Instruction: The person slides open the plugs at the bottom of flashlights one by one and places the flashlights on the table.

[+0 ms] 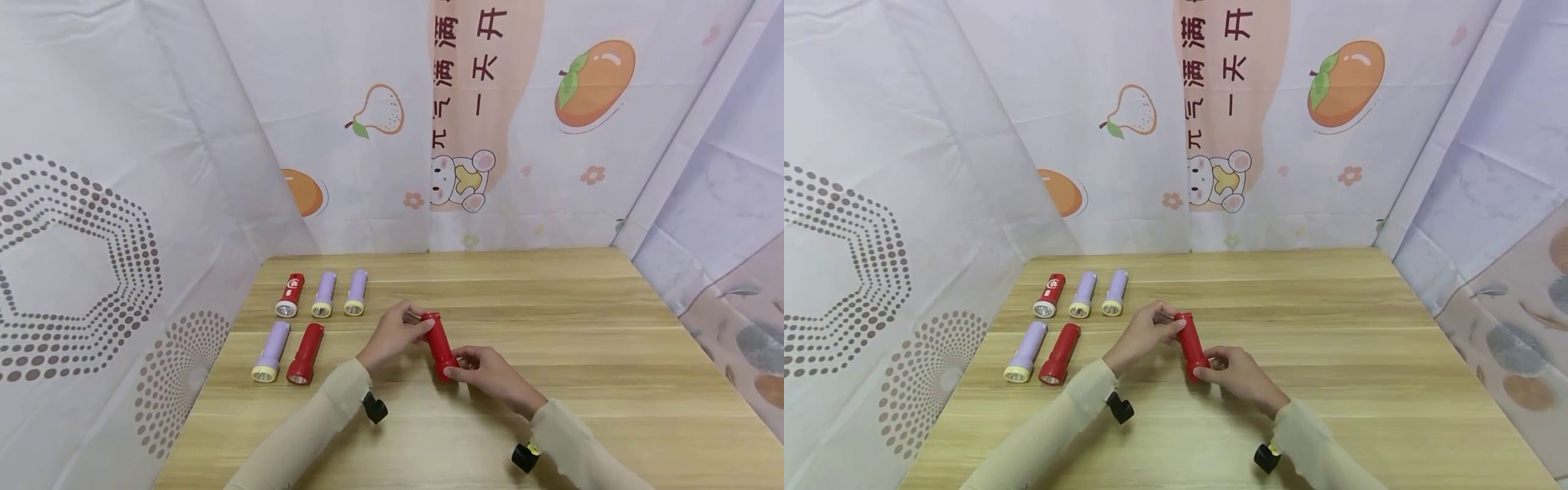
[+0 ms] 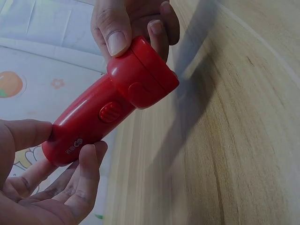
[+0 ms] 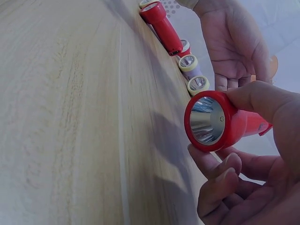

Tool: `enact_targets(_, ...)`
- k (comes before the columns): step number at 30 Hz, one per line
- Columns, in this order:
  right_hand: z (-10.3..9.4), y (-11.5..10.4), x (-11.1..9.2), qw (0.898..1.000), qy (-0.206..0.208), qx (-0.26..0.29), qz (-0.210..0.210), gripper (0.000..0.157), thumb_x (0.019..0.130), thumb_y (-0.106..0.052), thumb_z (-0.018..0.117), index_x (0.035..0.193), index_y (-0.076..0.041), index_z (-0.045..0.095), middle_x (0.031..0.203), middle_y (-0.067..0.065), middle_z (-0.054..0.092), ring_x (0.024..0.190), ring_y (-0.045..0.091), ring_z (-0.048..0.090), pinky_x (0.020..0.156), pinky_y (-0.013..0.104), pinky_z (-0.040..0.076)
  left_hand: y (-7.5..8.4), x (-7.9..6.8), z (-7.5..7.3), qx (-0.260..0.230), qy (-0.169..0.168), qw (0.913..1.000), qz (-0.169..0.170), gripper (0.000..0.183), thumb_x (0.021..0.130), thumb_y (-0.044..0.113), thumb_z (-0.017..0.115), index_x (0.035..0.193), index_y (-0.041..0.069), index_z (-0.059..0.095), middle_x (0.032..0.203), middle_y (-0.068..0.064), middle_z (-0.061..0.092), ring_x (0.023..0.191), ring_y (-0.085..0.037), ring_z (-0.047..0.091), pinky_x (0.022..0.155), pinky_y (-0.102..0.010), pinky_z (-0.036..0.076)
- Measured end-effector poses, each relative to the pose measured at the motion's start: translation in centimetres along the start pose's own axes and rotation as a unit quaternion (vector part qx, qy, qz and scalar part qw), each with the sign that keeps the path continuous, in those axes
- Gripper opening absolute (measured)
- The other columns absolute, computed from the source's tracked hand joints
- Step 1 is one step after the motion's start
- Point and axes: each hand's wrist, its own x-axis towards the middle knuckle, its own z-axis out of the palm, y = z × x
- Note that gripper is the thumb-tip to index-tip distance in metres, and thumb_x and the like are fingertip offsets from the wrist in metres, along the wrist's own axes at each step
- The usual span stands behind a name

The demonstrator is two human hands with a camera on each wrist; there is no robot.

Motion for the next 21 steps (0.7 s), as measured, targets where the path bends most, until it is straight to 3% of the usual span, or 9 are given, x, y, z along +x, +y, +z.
enact_targets(5,-0.01,0.0,0.02,1.0,-0.007,-0.004,0.001,0.05,0.092,-0.034,0.08,0.13,-0.003,0.067,0.11,0.005,0.07,0.099,0.023,0.059,0.081,0.034,0.049,-0.14,0.11,0.09,-0.003,0.0,1.0,0.0,0.024,0.097,0.016,0.074,0.113,0.004,0.062,0.108,-0.012,0.069,0.085,-0.023,0.072,0.08,-0.051,0.061)
enact_targets(21,-0.43,0.27,0.2,1.0,-0.004,-0.011,0.005,0.052,0.089,-0.033,0.082,0.128,-0.002,0.067,0.107,0.005,0.07,0.092,0.023,0.057,0.074,0.034,0.05,-0.17,0.3,0.73,-0.004,-0.009,0.9995,0.028,0.028,0.096,0.016,0.075,0.119,0.004,0.064,0.107,-0.009,0.071,0.087,-0.024,0.072,0.079,-0.047,0.061)
